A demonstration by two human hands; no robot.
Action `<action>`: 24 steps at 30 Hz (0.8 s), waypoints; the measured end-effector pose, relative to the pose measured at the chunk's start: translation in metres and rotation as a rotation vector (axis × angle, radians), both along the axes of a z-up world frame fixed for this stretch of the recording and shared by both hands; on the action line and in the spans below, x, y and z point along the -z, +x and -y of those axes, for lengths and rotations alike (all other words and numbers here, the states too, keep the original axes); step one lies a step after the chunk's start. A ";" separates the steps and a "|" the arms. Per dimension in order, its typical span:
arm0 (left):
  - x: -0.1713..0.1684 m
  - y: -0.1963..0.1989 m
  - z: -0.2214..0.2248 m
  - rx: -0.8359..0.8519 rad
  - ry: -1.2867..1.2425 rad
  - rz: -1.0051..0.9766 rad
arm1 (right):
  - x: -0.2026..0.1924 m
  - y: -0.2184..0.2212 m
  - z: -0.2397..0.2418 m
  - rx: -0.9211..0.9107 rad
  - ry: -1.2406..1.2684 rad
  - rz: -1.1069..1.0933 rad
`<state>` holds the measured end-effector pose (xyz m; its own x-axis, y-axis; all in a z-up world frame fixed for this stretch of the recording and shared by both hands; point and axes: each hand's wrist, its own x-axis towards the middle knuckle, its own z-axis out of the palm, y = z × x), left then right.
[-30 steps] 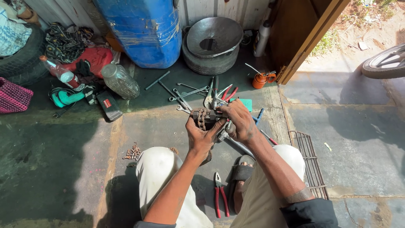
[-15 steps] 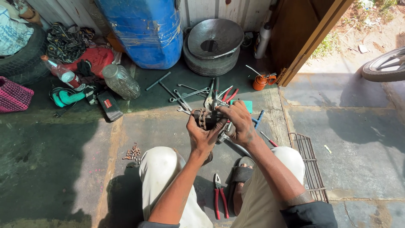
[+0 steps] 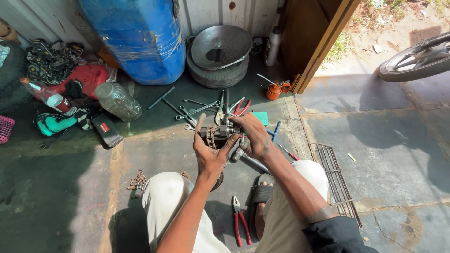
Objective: The person sits on the floor of a motorcycle repair shop and uses a chain breaker tool to press the pin on a motorcycle chain, holding the chain in the tool and turning the tool's handle by hand while working on the chain links.
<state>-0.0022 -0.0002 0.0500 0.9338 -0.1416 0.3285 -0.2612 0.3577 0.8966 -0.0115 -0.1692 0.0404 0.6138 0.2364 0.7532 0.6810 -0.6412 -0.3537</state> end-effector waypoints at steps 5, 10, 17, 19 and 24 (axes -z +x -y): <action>0.034 0.008 0.005 -0.133 0.077 0.017 | 0.009 0.007 -0.005 0.015 -0.007 -0.029; 0.041 0.014 0.006 -0.197 0.112 0.033 | 0.009 0.009 -0.006 0.065 -0.063 -0.063; 0.036 0.016 0.005 -0.052 0.070 -0.110 | 0.000 0.000 0.001 0.052 -0.068 -0.045; 0.037 0.017 0.004 -0.031 0.054 -0.120 | 0.001 0.000 0.004 0.061 -0.078 -0.068; 0.043 0.021 0.008 0.004 0.094 -0.084 | -0.001 0.002 0.005 0.067 -0.092 -0.016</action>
<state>0.0192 -0.0079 0.0072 0.9570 -0.1714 0.2341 -0.1824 0.2720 0.9448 -0.0099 -0.1738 0.0412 0.6427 0.2623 0.7198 0.6302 -0.7152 -0.3021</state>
